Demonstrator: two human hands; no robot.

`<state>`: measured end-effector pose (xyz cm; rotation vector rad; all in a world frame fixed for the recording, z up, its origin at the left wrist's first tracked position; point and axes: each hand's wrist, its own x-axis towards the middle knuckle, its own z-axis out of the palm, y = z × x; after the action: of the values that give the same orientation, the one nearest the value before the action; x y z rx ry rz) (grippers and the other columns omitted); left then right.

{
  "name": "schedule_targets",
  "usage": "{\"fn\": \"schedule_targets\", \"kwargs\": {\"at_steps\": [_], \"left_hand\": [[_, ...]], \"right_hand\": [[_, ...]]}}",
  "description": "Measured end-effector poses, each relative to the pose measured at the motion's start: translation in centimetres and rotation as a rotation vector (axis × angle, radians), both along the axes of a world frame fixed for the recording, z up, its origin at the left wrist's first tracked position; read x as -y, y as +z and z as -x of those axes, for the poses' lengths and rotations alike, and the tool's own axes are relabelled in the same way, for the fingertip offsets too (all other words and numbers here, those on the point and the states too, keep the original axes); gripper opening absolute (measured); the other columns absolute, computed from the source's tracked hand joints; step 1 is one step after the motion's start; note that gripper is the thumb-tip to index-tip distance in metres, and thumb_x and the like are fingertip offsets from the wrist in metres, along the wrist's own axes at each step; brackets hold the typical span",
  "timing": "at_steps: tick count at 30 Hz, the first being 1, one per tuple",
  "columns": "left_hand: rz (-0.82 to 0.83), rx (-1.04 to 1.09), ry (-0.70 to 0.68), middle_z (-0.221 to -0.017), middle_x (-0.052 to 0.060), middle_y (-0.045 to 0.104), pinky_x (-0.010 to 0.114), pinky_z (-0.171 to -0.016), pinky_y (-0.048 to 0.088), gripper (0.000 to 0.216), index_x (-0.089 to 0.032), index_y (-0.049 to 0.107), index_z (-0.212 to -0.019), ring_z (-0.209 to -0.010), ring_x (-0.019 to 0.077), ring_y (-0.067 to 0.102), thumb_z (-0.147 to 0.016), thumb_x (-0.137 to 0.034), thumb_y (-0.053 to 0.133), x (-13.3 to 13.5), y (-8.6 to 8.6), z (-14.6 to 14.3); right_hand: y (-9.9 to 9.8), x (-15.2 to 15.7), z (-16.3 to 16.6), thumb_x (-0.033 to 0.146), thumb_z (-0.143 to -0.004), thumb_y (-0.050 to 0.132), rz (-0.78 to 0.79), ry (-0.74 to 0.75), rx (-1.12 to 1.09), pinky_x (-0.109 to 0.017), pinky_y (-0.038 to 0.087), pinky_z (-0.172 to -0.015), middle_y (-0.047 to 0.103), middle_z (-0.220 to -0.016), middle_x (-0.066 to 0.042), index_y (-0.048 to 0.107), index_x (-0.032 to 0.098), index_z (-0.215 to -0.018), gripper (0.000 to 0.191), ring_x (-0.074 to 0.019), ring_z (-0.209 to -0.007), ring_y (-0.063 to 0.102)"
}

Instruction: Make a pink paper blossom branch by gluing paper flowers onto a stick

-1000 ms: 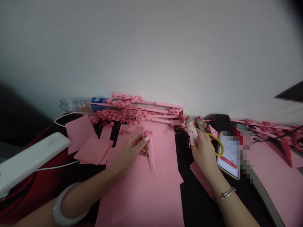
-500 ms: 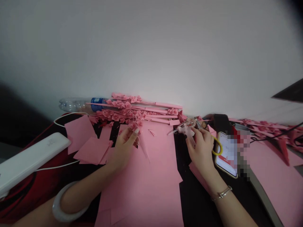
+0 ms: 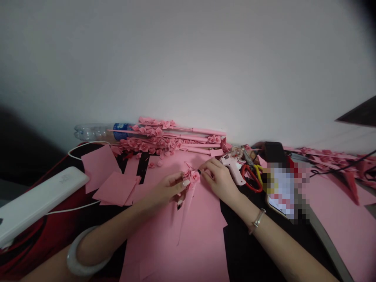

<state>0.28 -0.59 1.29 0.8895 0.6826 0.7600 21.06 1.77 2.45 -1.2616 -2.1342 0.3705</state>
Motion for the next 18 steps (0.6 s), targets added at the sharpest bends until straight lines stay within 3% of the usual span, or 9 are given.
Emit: {"fn": "schedule_targets", "kwargs": {"at_steps": [11,14,18], "left_hand": [[0.123,0.126,-0.244,-0.055,-0.004,0.051,0.018,-0.037,0.020,0.051,-0.020,0.061,-0.076,-0.039,0.0051,0.036,-0.057,-0.062,0.084,0.5,1.1,1.3],[0.125,0.127,-0.271,-0.055,-0.003,0.053,0.017,-0.037,0.024,0.051,-0.019,0.062,-0.073,-0.038,0.0054,0.037,-0.057,-0.063,0.083,0.5,0.9,1.7],[0.129,0.122,-0.276,-0.051,-0.003,0.049,0.019,-0.042,0.032,0.052,-0.019,0.060,-0.066,-0.039,0.0073,0.041,-0.055,-0.065,0.082,0.6,0.6,1.9]], "right_hand": [[-1.8,-5.8,7.5,0.012,-0.091,0.059,0.041,0.255,0.057,-0.028,0.047,-0.080,0.070,-0.101,-0.008,0.072,0.018,-0.104,0.019,-0.0182,-0.091,0.065],[-1.9,-6.2,9.3,0.015,-0.091,0.061,0.032,0.334,0.119,-0.028,0.046,-0.082,0.071,-0.108,-0.008,0.070,0.018,-0.110,0.021,-0.0194,-0.098,0.064],[-1.4,-6.1,11.4,0.026,-0.094,0.060,0.028,0.341,0.264,-0.028,0.046,-0.072,0.068,-0.110,-0.010,0.064,0.019,-0.123,0.029,-0.0205,-0.093,0.064]]}}
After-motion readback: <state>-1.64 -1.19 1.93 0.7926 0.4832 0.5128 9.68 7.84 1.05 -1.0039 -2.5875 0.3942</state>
